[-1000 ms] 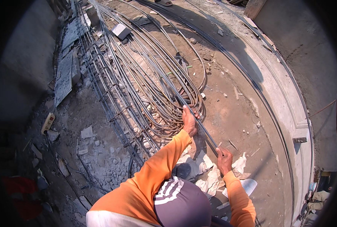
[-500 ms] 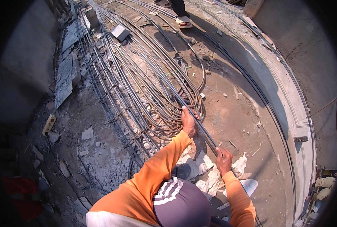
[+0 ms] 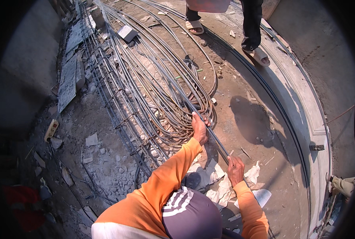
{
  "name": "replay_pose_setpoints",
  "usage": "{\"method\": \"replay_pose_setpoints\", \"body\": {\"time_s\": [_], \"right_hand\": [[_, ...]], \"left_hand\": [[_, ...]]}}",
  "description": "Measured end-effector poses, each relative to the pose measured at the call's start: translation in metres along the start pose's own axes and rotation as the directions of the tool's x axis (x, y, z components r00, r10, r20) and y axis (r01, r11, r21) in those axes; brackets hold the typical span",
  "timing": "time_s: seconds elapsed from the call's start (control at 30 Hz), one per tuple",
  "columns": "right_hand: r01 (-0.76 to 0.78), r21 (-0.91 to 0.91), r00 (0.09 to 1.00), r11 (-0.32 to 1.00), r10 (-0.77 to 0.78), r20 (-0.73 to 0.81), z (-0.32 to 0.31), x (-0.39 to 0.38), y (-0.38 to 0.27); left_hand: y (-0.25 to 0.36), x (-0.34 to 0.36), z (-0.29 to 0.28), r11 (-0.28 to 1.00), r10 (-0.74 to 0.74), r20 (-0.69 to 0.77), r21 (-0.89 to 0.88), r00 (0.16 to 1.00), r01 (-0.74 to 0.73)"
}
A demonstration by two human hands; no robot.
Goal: The person picks up a metal rod from a pile, marks a measurement using a marking tool and measuring tape, and then cuts the rod with an angle grinder.
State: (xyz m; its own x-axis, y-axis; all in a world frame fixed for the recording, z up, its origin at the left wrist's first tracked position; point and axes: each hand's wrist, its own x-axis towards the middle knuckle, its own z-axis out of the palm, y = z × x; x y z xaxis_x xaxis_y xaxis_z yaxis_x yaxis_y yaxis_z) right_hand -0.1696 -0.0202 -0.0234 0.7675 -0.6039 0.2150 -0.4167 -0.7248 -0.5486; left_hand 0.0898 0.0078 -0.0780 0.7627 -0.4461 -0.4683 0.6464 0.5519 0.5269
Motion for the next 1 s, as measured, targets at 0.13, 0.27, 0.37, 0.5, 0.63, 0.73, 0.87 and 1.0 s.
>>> {"method": "replay_pose_setpoints", "body": {"time_s": [0.13,0.27,0.37,0.5,0.63,0.73,0.87,1.0], "right_hand": [[-0.047,0.018,0.999,0.999,0.047,-0.004,0.002,0.0,-0.007],[-0.069,0.071,0.997,0.995,0.07,-0.021,0.007,-0.002,-0.009],[-0.06,0.05,0.998,0.997,0.061,-0.025,0.006,0.0,-0.017],[0.002,-0.095,0.998,0.996,-0.007,-0.057,0.0,-0.004,-0.012],[-0.015,-0.148,0.991,0.989,0.034,0.13,-0.003,-0.012,-0.012],[-0.143,-0.067,0.971,0.987,0.153,0.186,-0.005,-0.031,0.006],[-0.213,-0.123,0.973,0.969,0.222,0.061,-0.025,-0.071,0.006],[-0.301,-0.176,0.951,0.937,0.282,-0.127,-0.062,-0.118,0.003]], "left_hand": [[-0.001,0.001,-0.002,0.999,0.022,-0.044,0.038,0.999,-0.02],[0.0,0.003,-0.006,0.994,0.071,-0.007,0.085,0.997,-0.07],[0.005,0.007,-0.011,0.995,0.049,-0.005,0.09,0.999,-0.048],[-0.002,0.018,-0.003,0.995,0.016,-0.019,0.101,1.0,-0.014],[0.003,0.036,-0.034,0.997,0.016,0.086,-0.077,0.996,-0.009],[-0.011,0.029,-0.028,0.999,-0.045,0.049,0.031,0.998,0.044],[-0.007,0.038,-0.033,0.989,-0.122,0.075,0.093,0.99,0.115],[-0.006,0.047,-0.029,0.915,0.135,-0.109,0.395,0.985,-0.082]]}}
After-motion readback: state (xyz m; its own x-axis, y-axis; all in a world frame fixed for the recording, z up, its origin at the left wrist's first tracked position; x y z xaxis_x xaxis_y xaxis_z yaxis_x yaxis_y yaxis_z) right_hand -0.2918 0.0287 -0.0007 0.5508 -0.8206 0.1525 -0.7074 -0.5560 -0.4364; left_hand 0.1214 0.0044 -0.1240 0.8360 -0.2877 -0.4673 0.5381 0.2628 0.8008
